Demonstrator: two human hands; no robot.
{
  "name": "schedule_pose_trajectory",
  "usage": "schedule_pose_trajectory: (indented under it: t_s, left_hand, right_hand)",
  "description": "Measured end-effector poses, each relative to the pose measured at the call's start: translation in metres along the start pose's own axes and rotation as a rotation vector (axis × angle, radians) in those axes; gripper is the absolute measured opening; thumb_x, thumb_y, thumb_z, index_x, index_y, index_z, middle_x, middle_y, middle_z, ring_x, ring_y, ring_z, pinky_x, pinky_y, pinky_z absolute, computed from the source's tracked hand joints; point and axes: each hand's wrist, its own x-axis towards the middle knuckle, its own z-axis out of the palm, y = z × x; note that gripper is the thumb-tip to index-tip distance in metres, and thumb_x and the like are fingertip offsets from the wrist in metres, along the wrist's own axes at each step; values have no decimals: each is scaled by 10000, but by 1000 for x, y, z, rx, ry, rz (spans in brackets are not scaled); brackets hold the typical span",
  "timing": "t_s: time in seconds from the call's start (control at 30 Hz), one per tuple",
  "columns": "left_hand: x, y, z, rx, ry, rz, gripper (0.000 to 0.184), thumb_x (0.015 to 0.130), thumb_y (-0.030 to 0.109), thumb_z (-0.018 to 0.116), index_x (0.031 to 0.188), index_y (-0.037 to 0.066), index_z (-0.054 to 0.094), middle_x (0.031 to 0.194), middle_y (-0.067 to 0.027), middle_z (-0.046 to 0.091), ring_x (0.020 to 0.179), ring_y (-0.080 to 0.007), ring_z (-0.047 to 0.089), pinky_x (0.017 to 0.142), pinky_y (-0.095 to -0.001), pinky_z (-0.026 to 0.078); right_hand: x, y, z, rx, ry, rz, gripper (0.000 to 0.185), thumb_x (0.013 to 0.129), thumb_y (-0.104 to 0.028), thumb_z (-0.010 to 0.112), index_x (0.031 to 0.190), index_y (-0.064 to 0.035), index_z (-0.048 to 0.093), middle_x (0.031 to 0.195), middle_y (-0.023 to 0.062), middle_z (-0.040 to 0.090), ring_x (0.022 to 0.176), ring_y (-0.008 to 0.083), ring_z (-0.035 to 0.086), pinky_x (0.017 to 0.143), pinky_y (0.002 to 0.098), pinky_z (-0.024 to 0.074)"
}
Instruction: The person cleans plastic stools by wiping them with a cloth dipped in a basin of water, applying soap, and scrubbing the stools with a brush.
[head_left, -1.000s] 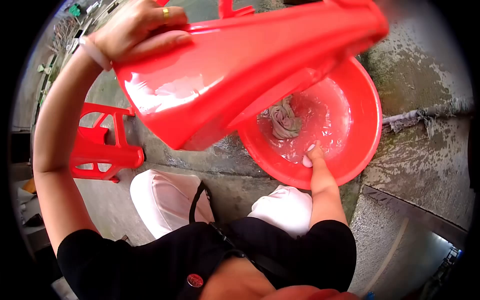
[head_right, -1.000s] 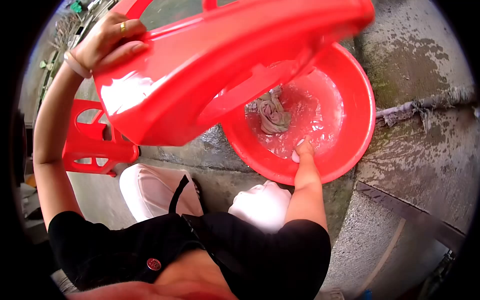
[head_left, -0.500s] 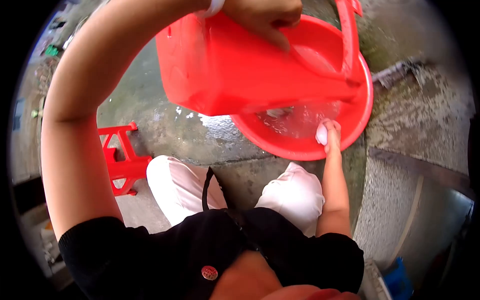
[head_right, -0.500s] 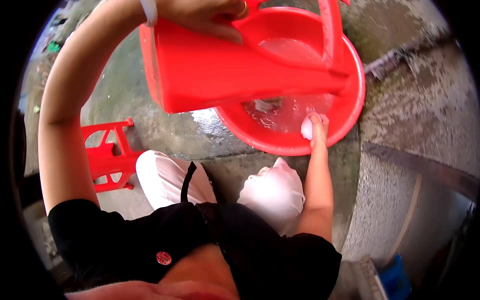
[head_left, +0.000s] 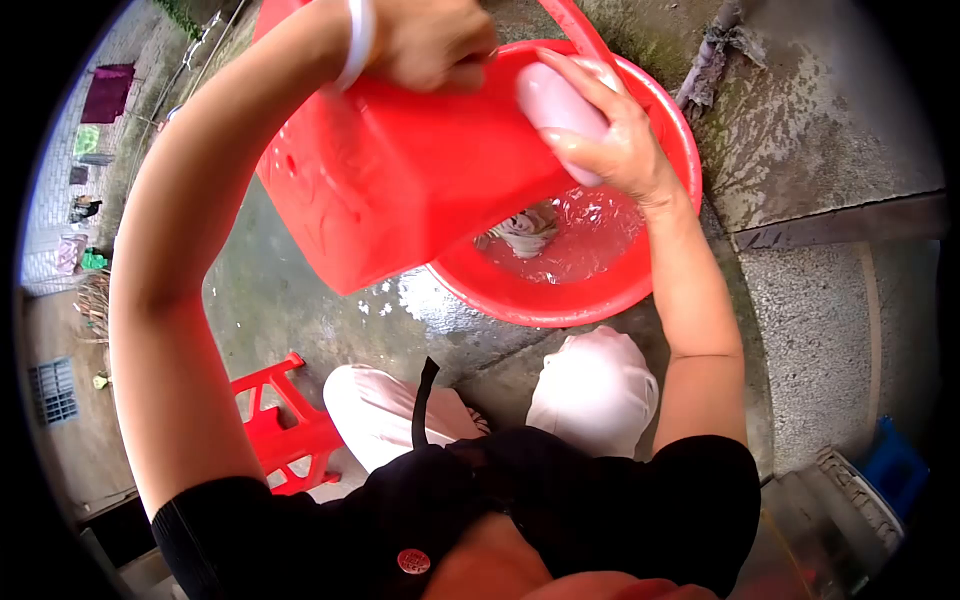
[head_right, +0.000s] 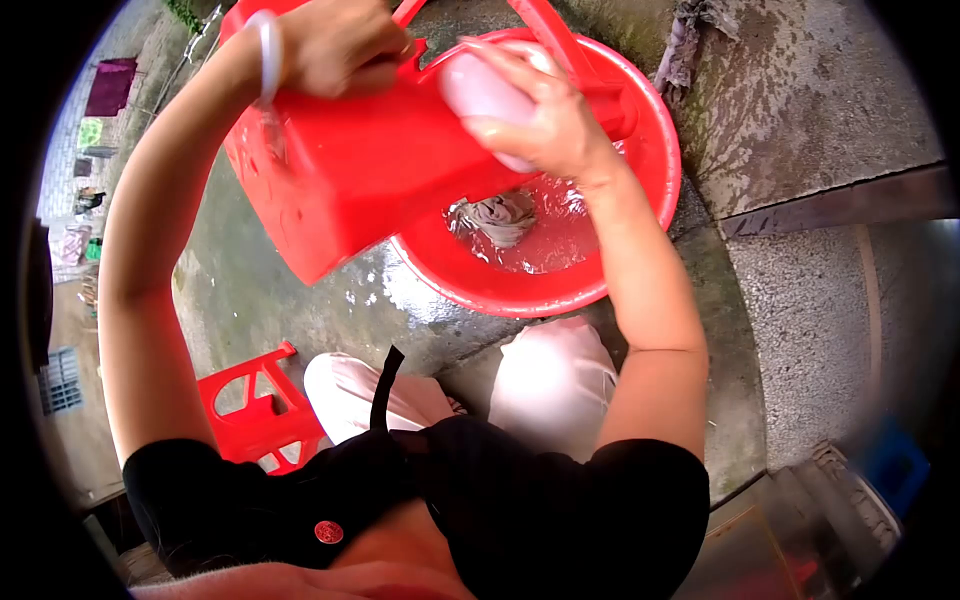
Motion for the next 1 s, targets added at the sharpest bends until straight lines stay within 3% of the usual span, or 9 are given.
schedule_pose_trajectory:
  t_s: [0.1, 0.27, 0.37, 0.4, 0.43, 0.5, 0.6, 0.73, 1.0]
  left_hand:
    - [-24, 14, 22, -21, 235, 141, 171, 676, 130, 595, 605, 6, 502, 541, -191, 485, 614, -380, 506, 638, -466, 432]
    - [-20, 20, 20, -11, 279, 138, 173, 656, 143, 616, 588, 21, 514, 531, -180, 493, 595, -368, 509, 654, -440, 444]
    - [-12, 26, 26, -58, 220, 80, 175, 653, 128, 632, 555, 33, 522, 535, -185, 513, 607, -351, 544, 707, -397, 459]
    - [-14, 28, 18, -15, 111, 15, 111, 685, 120, 645, 654, 41, 573, 640, -182, 575, 661, -331, 578, 729, -399, 468]
    - [-17, 24, 22, 4, 317, -5, 100, 692, 120, 652, 705, 44, 588, 683, -173, 588, 688, -327, 583, 740, -399, 468]
    - [-33, 15, 38, 59, 727, -56, 134, 704, 120, 665, 807, 50, 617, 767, -156, 614, 741, -319, 594, 762, -401, 470]
    - [-65, 29, 8, 155, 1041, -640, 447, 762, 300, 643, 1126, 44, 604, 1089, -197, 622, 1060, -367, 560, 958, -412, 415]
    - [-93, -17, 24, -562, 692, -984, 632, 765, 352, 680, 1294, 39, 533, 1164, -168, 608, 1108, -259, 554, 998, -360, 399]
    - [-93, -1, 46, -831, 965, -898, 470, 790, 248, 600, 1202, 26, 565, 1047, -103, 633, 935, -162, 590, 814, -302, 484]
  right_hand:
    - [-29, 85, -18, -63, 87, 319, 686, 758, -328, 762, 1372, -156, 508, 1294, 188, 504, 1183, 312, 526, 1009, 395, 425]
    - [-33, 88, -17, -405, 186, 165, 677, 761, -291, 769, 1352, -96, 503, 1239, 215, 561, 1177, 321, 539, 990, 403, 435]
    - [-35, 57, -8, -178, 136, 36, 631, 766, -232, 756, 1319, -69, 500, 1226, 197, 577, 1141, 340, 555, 979, 402, 431]
    - [-33, 63, -13, -69, 143, 158, 616, 765, -225, 757, 1303, -65, 505, 1239, 195, 559, 1151, 337, 541, 981, 399, 430]
    - [-33, 82, -21, -451, 158, -26, 621, 758, -220, 764, 1310, -84, 514, 1248, 192, 525, 1161, 333, 522, 977, 400, 431]
    - [-38, 97, -29, -454, 140, 19, 627, 746, -228, 776, 1315, -113, 537, 1235, 178, 500, 1149, 334, 515, 968, 406, 437]
    - [-35, 89, -30, -383, 48, 122, 629, 737, -234, 788, 1315, -139, 558, 1205, 169, 500, 1114, 338, 526, 967, 408, 436]
    - [-39, 87, -35, -363, 0, 123, 625, 736, -259, 778, 1315, -155, 566, 1185, 154, 505, 1106, 324, 519, 954, 406, 440]
    - [109, 129, -8, -769, 122, -331, 608, 732, -377, 743, 1244, -128, 529, 1202, 107, 541, 1100, 323, 498, 941, 426, 428]
